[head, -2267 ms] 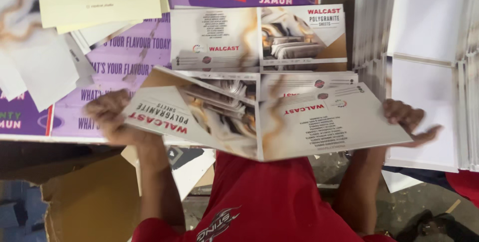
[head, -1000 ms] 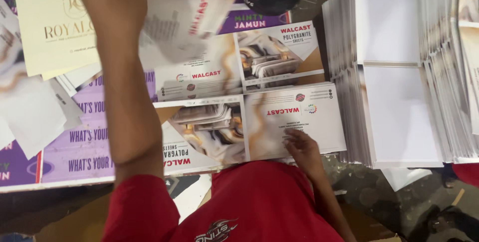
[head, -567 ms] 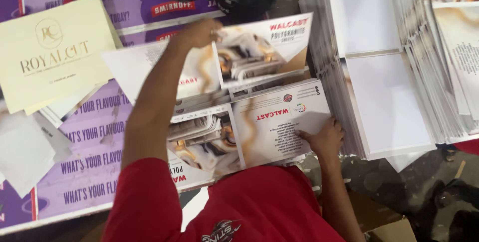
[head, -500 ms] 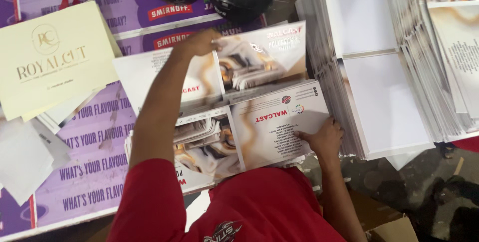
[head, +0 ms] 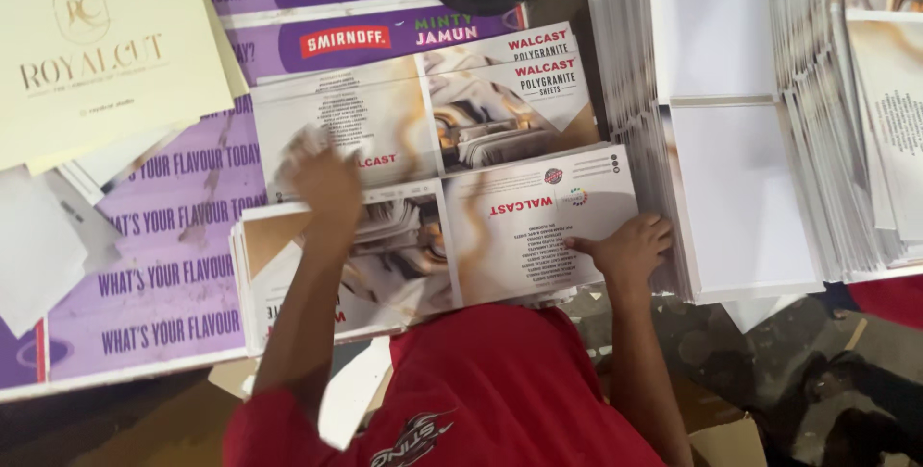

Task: The person repeatedly picks up stacks of printed sheets and inserts them into a larger stack on a table. They handle the papers by hand, aligning and placing them one batch at a time.

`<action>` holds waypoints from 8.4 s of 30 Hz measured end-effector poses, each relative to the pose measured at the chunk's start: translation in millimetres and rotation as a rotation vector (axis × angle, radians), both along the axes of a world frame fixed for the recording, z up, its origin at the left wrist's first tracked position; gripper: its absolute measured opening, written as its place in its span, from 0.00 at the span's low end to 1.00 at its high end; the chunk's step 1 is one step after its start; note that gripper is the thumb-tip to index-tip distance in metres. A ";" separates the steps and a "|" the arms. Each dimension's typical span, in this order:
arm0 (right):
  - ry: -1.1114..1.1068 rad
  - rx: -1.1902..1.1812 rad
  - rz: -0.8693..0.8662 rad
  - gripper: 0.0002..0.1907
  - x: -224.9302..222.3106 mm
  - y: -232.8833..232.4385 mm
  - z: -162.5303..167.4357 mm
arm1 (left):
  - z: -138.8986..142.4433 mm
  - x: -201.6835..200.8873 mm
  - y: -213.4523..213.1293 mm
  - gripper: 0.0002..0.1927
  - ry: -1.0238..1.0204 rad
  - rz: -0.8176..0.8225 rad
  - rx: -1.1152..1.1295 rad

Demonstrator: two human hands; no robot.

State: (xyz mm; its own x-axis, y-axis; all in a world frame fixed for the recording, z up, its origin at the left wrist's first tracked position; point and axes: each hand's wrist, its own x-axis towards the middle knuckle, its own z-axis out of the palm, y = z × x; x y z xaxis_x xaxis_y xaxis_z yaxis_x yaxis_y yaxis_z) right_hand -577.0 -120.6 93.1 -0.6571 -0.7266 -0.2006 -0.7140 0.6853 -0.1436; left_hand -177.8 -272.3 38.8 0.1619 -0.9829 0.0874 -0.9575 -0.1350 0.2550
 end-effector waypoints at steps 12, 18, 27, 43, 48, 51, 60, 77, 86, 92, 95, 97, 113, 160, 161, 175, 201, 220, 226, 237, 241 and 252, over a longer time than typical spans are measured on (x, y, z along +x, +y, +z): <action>-0.636 -0.749 0.345 0.15 -34.7 29.9 74.9 | 40.7 54.3 134.8 0.41 0.063 0.586 0.029; -0.678 -1.096 0.693 0.19 -62.2 33.8 141.9 | 183.5 -39.9 140.4 0.47 -0.254 -0.370 -0.680; 0.011 -1.038 0.888 0.26 -73.1 -103.9 190.2 | 243.2 -85.7 70.1 0.08 1.115 -0.386 -0.476; -0.283 -0.235 1.258 0.60 78.8 -295.0 30.1 | 12.1 -138.4 -18.3 0.25 1.853 0.529 -0.367; -0.048 -0.102 1.264 0.49 84.6 -330.3 32.3 | 27.7 -105.6 20.7 0.30 1.733 0.348 -0.150; -0.199 -0.093 1.337 0.43 83.8 -351.8 24.1 | 38.2 -56.4 47.3 0.23 1.212 0.286 -0.168; -0.463 -0.038 1.360 0.43 74.3 -369.5 -34.8 | 31.3 55.2 116.0 0.46 0.221 0.673 0.161; -0.620 0.080 1.185 0.37 38.2 -380.7 -41.5 | 24.6 52.7 124.1 0.40 0.131 0.714 0.113; -0.143 -0.014 1.217 0.38 55.4 -340.5 -51.5 | 116.3 62.0 121.1 0.36 0.487 0.646 0.048; -1.119 0.042 1.334 0.34 91.8 -280.6 9.9 | 257.5 46.1 132.2 0.16 0.851 -0.043 0.220; -1.299 0.002 1.636 0.27 95.1 -232.5 27.8 | 306.6 33.2 114.8 0.13 0.918 -0.180 0.124; -1.366 -0.138 1.431 0.22 106.0 -206.7 25.3 | 335.7 27.0 105.3 0.15 1.183 -0.199 0.046; -2.404 -0.955 1.570 0.27 31.0 -306.3 178.8 | 136.8 -107.7 29.8 0.41 0.998 -0.156 -0.392; -0.067 -0.264 0.348 0.31 -45.6 -132.3 -45.2 | 19.8 84.8 58.0 0.29 0.110 0.265 0.258; -0.083 -0.309 0.298 0.31 -40.5 -123.2 -46.4 | 15.4 84.0 68.0 0.29 0.084 0.201 0.164; -0.069 -0.482 0.454 0.40 -46.4 -101.3 -85.0 | 115.5 85.8 96.4 0.30 -0.126 -0.031 -0.010; -0.318 -0.391 0.403 0.41 -68.9 -30.4 -70.5 | 90.3 34.0 -114.9 0.31 0.149 -0.439 0.140; -0.091 -0.290 0.268 0.57 -44.1 -28.3 -43.3 | -4.8 -85.2 -9.4 0.32 0.933 0.252 0.314; -0.420 -0.435 0.217 0.44 -38.6 -11.8 11.0 | 23.8 -94.2 16.3 0.30 1.142 -0.134 0.016; -0.588 -1.297 0.460 0.43 -43.0 -2.4 102.7 | 212.9 -77.5 131.0 0.06 0.206 -0.911 -0.107; -2.129 -1.128 0.474 0.59 5.0 24.6 108.9 | 250.9 -105.6 201.5 0.06 -0.168 -0.750 -0.472; -1.730 -0.993 0.161 0.32 26.3 3.4 94.0 | 157.8 -133.7 199.3 0.31 0.337 -0.625 -0.174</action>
